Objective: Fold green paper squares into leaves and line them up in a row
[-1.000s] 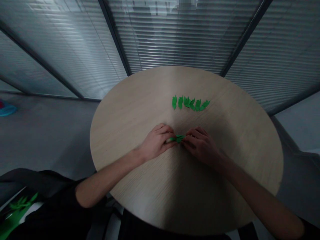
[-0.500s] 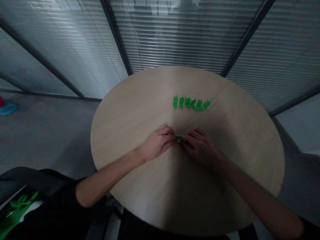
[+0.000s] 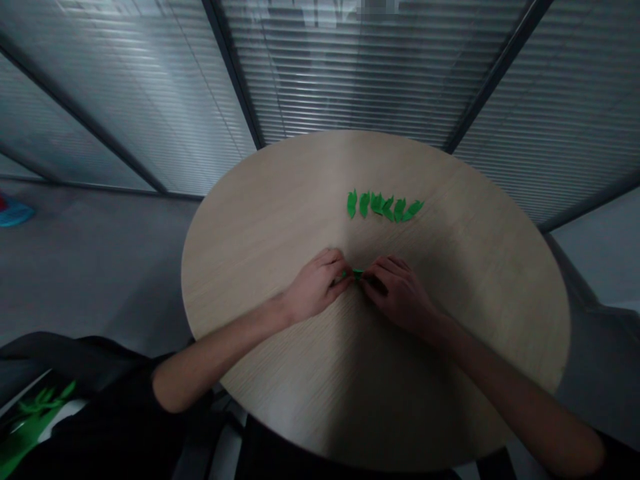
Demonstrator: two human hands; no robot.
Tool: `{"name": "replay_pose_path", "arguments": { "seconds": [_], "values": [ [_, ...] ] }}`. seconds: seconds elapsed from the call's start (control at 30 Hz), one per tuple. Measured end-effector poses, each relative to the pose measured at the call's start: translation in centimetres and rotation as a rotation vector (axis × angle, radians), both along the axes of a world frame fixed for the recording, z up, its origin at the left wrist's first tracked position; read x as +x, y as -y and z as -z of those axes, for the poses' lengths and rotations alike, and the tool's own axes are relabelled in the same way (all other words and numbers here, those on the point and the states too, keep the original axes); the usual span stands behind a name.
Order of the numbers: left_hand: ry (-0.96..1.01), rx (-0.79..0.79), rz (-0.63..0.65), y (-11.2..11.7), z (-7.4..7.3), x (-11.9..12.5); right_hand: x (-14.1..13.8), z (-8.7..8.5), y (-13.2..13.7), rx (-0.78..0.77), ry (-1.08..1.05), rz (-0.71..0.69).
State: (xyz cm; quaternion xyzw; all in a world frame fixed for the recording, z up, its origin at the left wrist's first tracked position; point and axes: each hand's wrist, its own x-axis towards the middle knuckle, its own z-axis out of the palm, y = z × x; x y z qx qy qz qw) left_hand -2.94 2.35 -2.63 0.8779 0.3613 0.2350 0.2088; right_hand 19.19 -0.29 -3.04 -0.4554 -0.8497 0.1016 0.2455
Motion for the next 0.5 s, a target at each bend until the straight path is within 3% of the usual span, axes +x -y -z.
{"name": "replay_pose_path", "arguments": {
  "seconds": [0.2,0.5],
  "values": [
    [0.035,-0.073,-0.036,0.09,-0.12,0.27,-0.08,-0.14,-0.23,-0.131,-0.124,0.07],
    [0.058,-0.116,-0.087,0.14,-0.1,0.49,-0.26,-0.27,-0.58,-0.207,-0.178,0.127]
  ]
}}
